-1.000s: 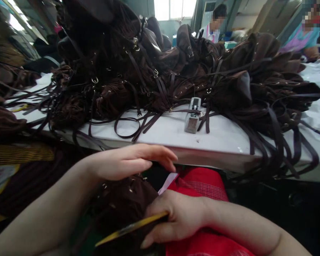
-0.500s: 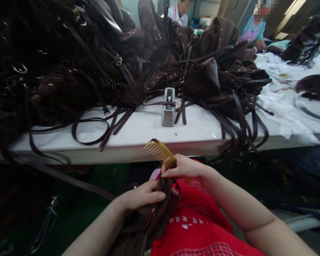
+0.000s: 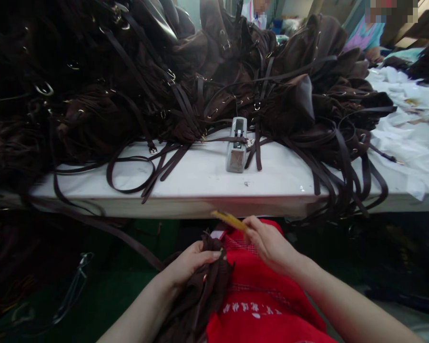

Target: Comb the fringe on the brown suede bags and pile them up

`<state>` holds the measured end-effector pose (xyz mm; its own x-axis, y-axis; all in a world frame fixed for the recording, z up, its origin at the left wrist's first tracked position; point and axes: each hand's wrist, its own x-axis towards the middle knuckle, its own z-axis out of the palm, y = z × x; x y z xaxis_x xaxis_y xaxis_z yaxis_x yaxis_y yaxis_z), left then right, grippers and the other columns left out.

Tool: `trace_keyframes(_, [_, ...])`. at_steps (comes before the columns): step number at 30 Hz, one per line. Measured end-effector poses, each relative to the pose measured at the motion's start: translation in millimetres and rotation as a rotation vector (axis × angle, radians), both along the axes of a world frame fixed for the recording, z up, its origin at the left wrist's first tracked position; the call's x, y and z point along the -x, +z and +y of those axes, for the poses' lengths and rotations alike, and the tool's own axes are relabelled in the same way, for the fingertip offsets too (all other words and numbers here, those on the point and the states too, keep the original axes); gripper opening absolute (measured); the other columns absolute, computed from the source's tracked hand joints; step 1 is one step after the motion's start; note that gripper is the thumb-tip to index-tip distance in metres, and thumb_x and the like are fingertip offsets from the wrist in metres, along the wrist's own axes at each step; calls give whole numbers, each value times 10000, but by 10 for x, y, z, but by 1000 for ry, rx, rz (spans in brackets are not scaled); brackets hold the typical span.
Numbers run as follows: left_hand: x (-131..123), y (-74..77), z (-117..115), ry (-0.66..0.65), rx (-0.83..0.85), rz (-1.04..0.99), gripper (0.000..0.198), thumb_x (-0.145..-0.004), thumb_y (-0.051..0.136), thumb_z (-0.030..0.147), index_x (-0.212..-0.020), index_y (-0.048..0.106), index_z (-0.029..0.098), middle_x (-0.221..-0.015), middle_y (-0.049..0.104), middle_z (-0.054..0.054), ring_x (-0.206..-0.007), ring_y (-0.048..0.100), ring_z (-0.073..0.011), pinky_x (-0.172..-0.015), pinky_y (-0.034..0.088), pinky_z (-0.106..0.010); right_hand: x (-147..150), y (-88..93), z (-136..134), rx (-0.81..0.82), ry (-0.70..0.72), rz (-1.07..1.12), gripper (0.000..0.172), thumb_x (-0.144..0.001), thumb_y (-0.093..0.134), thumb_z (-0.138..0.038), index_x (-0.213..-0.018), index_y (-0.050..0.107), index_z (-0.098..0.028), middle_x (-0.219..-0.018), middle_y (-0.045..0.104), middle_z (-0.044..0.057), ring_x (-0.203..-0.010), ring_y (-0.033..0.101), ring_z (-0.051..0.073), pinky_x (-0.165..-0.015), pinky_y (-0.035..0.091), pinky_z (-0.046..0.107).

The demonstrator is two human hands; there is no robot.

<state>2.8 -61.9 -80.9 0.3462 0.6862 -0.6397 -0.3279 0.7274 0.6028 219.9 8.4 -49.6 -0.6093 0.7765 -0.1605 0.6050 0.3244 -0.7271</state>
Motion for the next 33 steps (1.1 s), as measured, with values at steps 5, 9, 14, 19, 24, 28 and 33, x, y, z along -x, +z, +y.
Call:
trace_keyframes(5, [-2,8,-5,-19,-28,-38,356,-591,801,331,-837,693,98,-758,668,-62,-650,586,-144,-642,433,-245,197,-110,-359,-40,153,-180,206,-966,342,-264,-900,525,-198,-836,670,35,-741,621,172,-616,355,255])
trace_keyframes(9, [-59,98,-31,-189,-182,-36,365,-668,745,433,-799,706,94,-748,659,-67,-690,583,-158,-697,443,-266,322,-291,-373,-50,239,-303,254,-979,324,-314,-927,544,-198,-834,696,44,-713,655,184,-574,364,255])
trace_keyframes(14, [-142,128,-98,-187,-249,42,370,-696,732,466,-784,662,114,-734,619,-35,-671,533,-133,-658,423,-244,345,-463,-282,-80,206,-459,190,-951,383,-295,-1016,531,-194,-905,696,71,-793,672,217,-624,435,265])
trace_keyframes(19, [-178,78,-161,-154,-213,56,384,-747,693,461,-927,641,126,-811,626,-34,-752,568,-158,-744,453,-278,365,-576,-247,-42,155,-499,229,-967,335,-325,-1031,507,-188,-853,692,82,-782,681,219,-640,461,265])
trace_keyframes(24, [-249,87,-149,-256,-377,194,389,-835,586,447,-1067,644,141,-1040,663,-82,-1017,577,-239,-982,407,-380,361,-681,-264,2,127,-471,275,-948,372,-359,-1084,511,-164,-857,694,100,-785,678,240,-624,468,286])
trace_keyframes(28, [-291,80,-133,-307,-513,274,431,-856,557,408,-1217,581,174,-1278,584,-75,-1231,473,-254,-1109,287,-398,323,-774,-248,55,162,-422,345,-929,393,-456,-1056,570,-189,-887,700,68,-766,668,198,-610,468,254])
trace_keyframes(33, [-357,152,-167,-370,-524,311,349,-874,514,385,-1123,641,176,-1176,643,-67,-1218,479,-248,-1079,331,-358,279,-960,-234,92,134,-406,402,-913,402,-483,-1061,611,-173,-945,695,107,-859,661,234,-704,486,302])
